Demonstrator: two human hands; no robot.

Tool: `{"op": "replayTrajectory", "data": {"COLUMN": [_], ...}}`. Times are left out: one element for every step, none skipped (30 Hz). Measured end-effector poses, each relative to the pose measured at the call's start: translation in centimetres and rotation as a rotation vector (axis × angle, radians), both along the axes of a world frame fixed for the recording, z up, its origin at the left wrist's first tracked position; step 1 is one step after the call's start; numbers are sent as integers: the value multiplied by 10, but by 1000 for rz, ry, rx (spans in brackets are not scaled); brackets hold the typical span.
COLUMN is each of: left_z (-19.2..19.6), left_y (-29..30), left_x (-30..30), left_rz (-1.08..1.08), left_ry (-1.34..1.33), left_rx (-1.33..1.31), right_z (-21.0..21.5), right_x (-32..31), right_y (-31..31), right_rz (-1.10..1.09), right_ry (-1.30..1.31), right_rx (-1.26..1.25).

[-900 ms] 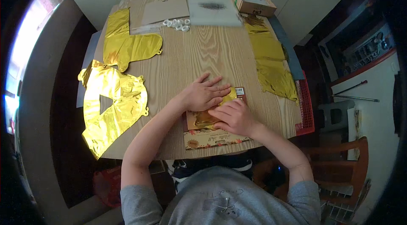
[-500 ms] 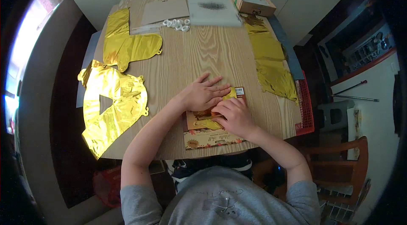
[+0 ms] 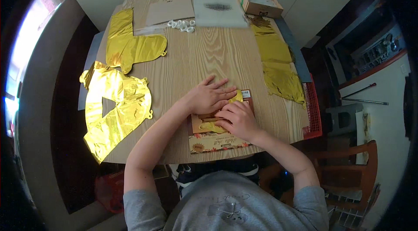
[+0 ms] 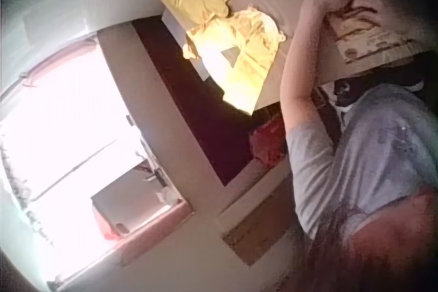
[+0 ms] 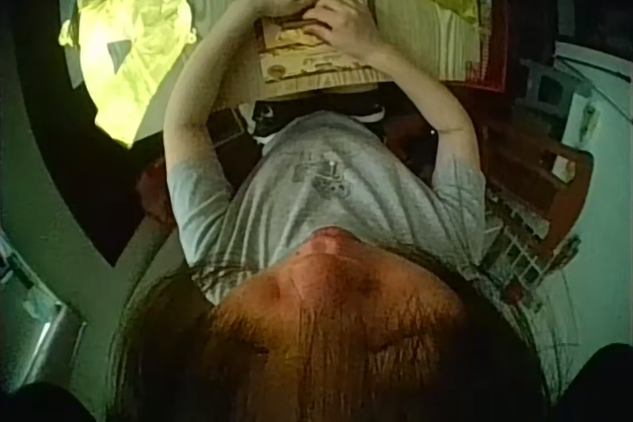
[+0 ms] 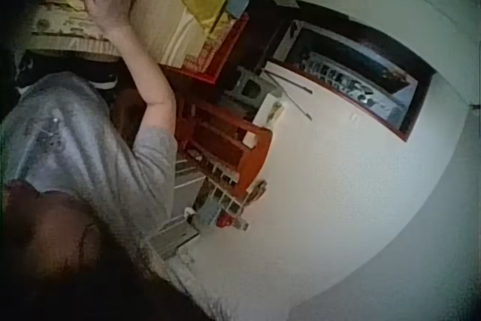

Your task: Folding gold foil star-shaped balloons and inserting them into plastic sleeves with cardboard backings.

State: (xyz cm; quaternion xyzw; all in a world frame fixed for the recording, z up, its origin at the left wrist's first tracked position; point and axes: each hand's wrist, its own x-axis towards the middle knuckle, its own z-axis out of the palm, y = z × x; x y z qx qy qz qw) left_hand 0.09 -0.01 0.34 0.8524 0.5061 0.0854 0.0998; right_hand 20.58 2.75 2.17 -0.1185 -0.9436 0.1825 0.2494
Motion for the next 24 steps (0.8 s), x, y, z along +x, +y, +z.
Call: {"op": "replayTrajectory", "data": {"left_z": [0,0,0,-1,-2,-2,-3,-3,-3,-3,-3,-2,-2,-2,-2,-3,-4,-4,-4,-4,-3,-2,-1,-1], "left_y": [0,0,0,0,0,1,1,1,1,1,1,1,1,1,1,1,1,2,2,2,2,1,1,0], "left_x": [0,0,0,-1,-1,-1,-2,-2,-2,-2,-1,-1,-1,-1,-1,-1,-2,-1,-1,-1,-1,-1,-1,-1], "left_rz": [-1,-2,-1,-1,0,-1,-2,-3,-6,-8,-10,-10,-10,-11,-9,-7,-5,-5,-4,-4,-2,-1,1,2], "left_ry": [11,21,15,9,2,-6,-14,-23,-17,-11,-4,-2,0,2,3,5,6,-2,-9,-16,-20,-23,-27,-23], "left_rx": [4,8,6,4,3,1,-2,-4,4,11,19,18,18,18,18,18,18,10,2,-6,-7,-7,-8,5], "right_z": [0,0,0,1,2,2,2,2,2,3,3,2,1,1,1,1,1,1,1,1,1,-1,-2,-1], "right_x": [0,0,-1,-2,-3,-3,-4,-4,-4,-4,-4,-4,-4,-3,-3,-2,-2,-1,-1,0,0,1,2,3], "right_y": [0,0,-1,-1,-2,-2,-2,-1,-2,-2,-3,-2,-1,-1,0,0,0,0,-1,-1,-1,-2,-2,-3], "right_rz": [-7,-14,-10,-6,-2,7,17,26,32,38,44,57,69,82,92,102,113,120,127,135,141,147,153,155], "right_ry": [8,15,32,48,64,74,85,95,97,99,102,96,90,84,82,79,77,85,93,101,89,77,65,52], "right_rx": [8,17,51,85,119,176,233,290,314,337,360,367,373,380,378,375,373,358,343,328,326,325,323,321]}}
